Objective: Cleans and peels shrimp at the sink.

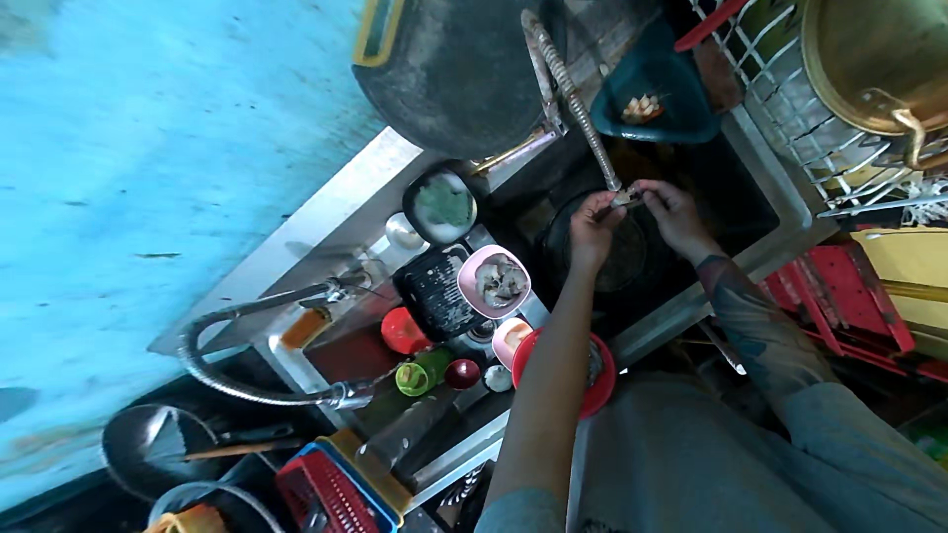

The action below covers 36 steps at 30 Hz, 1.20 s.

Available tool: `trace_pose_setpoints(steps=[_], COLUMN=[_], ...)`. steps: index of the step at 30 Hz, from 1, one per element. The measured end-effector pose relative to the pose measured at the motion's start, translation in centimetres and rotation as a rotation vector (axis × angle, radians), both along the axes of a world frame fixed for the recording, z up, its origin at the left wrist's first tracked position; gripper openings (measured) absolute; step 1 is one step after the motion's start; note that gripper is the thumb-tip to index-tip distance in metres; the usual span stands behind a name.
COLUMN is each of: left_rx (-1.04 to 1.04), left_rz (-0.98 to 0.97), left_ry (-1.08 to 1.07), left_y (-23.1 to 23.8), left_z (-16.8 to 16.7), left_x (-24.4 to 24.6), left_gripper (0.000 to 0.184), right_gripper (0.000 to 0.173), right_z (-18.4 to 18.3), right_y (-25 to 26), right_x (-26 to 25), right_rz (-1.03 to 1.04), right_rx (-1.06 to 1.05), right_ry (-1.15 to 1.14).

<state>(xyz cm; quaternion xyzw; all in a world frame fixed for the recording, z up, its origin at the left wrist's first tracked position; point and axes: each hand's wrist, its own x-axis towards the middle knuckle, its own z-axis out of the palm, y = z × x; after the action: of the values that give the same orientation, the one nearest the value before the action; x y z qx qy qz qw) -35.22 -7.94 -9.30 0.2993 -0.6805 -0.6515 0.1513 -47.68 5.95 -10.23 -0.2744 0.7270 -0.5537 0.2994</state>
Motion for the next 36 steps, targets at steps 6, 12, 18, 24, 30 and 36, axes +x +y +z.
trace_pose_setpoints(steps=[6,12,18,24,30,36], left_rx=[0.012,0.107,0.257,0.328,0.308,0.261], left_rz=[0.008,0.023,0.011,0.034,0.046,0.056], left_ry=[0.025,0.046,0.122,0.154,0.129,0.092], left_y=[0.1,0.0,-0.1,0.0,-0.3,-0.4], left_z=[-0.3,-0.2,-1.0,-0.9,-0.3,-0.3], left_x=[-0.6,-0.3,0.8,1.0,0.8,0.3], left_gripper=[0.029,0.032,0.032,0.035,0.037,0.037], right_gripper=[0.033,0.032,0.030,0.028,0.031,0.057], right_z=[0.3,0.6,0.8,0.8,1.1,1.5], right_y=[0.2,0.3,-0.1,-0.2,-0.6,-1.2], right_x=[-0.1,-0.1,0.3,0.5,0.7,0.6], right_rz=[-0.002,-0.016,-0.027,-0.026,-0.012,0.148], right_rx=[-0.001,0.006,-0.015,-0.030,-0.032,0.004], right_ry=[0.008,-0.027,-0.069,-0.072,-0.057,-0.039])
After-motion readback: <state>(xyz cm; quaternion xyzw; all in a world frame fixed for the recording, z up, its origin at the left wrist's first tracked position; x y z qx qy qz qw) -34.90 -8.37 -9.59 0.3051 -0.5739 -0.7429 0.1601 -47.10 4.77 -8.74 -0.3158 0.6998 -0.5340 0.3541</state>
